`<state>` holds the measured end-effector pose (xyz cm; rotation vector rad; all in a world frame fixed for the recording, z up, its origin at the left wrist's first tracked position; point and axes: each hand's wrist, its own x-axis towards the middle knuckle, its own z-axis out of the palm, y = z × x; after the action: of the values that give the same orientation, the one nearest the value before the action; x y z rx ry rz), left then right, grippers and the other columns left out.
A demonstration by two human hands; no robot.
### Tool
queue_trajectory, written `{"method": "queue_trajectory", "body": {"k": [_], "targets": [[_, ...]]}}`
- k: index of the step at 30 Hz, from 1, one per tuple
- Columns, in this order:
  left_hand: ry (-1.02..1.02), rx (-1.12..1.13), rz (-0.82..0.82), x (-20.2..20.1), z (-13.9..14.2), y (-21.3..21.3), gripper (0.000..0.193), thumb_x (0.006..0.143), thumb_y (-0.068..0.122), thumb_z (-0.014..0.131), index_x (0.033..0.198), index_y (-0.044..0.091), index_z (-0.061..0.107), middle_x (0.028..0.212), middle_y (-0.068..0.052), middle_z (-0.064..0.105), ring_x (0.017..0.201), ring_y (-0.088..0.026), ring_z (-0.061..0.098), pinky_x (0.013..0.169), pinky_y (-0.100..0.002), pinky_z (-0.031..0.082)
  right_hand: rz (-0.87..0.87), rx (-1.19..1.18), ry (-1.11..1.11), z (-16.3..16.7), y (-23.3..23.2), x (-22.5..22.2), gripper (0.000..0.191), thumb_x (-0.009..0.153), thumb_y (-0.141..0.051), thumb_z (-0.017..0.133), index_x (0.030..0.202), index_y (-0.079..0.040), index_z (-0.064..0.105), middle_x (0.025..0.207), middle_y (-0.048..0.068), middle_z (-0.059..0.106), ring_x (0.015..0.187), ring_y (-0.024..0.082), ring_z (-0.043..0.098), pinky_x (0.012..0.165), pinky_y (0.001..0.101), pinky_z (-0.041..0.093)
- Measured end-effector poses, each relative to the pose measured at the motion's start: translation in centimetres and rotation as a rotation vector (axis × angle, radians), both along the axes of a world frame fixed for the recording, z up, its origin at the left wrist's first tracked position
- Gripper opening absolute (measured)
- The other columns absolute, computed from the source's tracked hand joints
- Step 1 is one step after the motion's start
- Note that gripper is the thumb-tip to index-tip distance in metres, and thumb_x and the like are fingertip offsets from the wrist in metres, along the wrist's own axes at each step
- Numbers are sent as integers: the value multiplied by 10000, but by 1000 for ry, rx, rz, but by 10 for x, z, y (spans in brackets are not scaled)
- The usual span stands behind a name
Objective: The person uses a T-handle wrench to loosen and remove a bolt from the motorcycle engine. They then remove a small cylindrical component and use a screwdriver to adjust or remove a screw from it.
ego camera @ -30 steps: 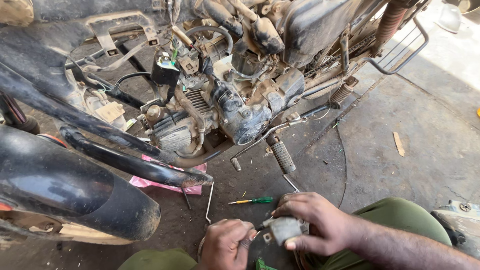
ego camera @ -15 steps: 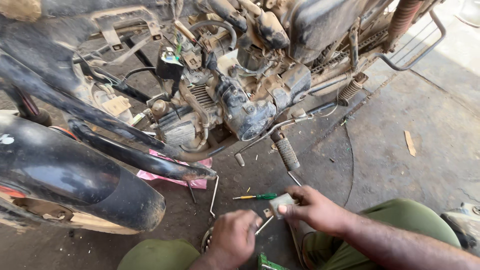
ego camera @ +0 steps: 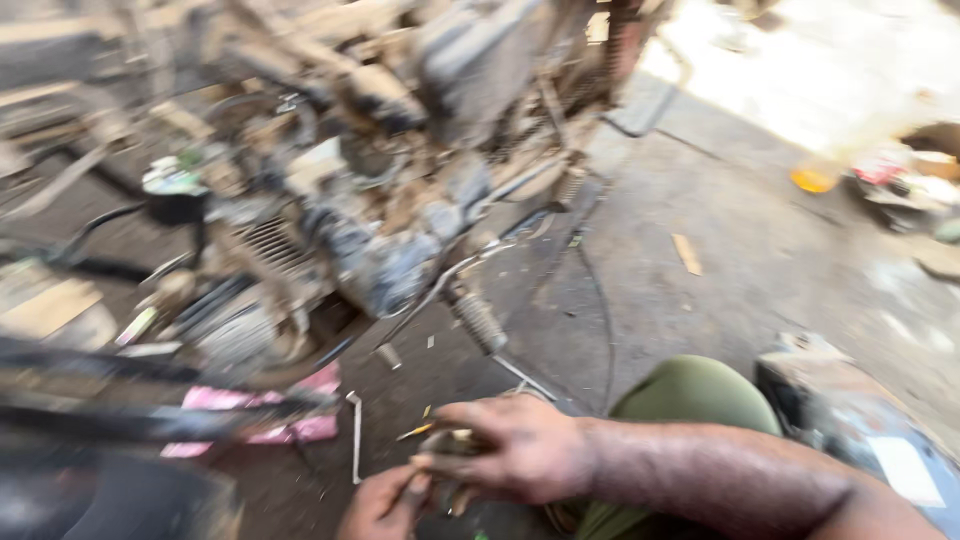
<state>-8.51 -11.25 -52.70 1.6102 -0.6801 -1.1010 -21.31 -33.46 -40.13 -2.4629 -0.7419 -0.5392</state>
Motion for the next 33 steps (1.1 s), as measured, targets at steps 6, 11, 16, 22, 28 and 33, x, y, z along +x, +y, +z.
{"method": "queue_trajectory", "body": {"k": [6, 11, 16, 22, 28, 33], "targets": [[83, -9, -109, 15, -26, 2, 390, 955, 382, 656, 814, 43, 787, 656, 12, 678, 632, -82, 614, 616, -284, 492, 49, -297, 27, 10, -6, -2, 556, 1037, -195, 626, 1571, -95, 508, 1350, 177, 579, 951, 231, 730, 766, 325, 613], [-104, -79, -8, 6, -36, -4, 351, 933, 366, 658, 770, 72, 760, 622, 11, 663, 587, -108, 612, 577, -310, 488, 59, -337, -93, 15, -16, -7, 457, 1034, -246, 641, 1471, -163, 536, 1318, 199, 612, 836, 203, 707, 665, 341, 580], [-222, -116, 41, 3, -31, -9, 318, 911, 350, 660, 725, 101, 733, 588, 10, 647, 542, -133, 611, 538, -337, 485, 34, 20, 100, 4, -18, -2, 571, 1016, -285, 676, 1540, -130, 512, 1317, 234, 594, 875, 296, 705, 797, 406, 615], [-421, -151, 105, 3, -43, -3, 290, 884, 330, 662, 672, 137, 701, 548, 8, 629, 488, -164, 610, 491, -368, 480, -93, 205, 435, -16, -4, -5, 600, 882, -317, 721, 1421, -77, 610, 1198, 264, 625, 915, 400, 689, 823, 472, 582], [-1077, -211, 238, 0, -58, 7, 276, 857, 311, 664, 619, 172, 669, 508, 7, 611, 433, -195, 608, 444, -400, 475, -68, 478, 535, -35, 4, -5, 506, 1058, -413, 648, 1377, -21, 634, 1188, 218, 726, 1100, 332, 722, 953, 436, 599], [-1428, -395, 280, 5, -34, 5, 265, 929, 295, 638, 729, 122, 660, 595, -8, 642, 490, -191, 645, 438, -367, 487, -294, 699, 1127, -49, 12, 2, 517, 995, -444, 642, 1274, -11, 687, 1024, 181, 758, 949, 296, 724, 824, 427, 588]]}}
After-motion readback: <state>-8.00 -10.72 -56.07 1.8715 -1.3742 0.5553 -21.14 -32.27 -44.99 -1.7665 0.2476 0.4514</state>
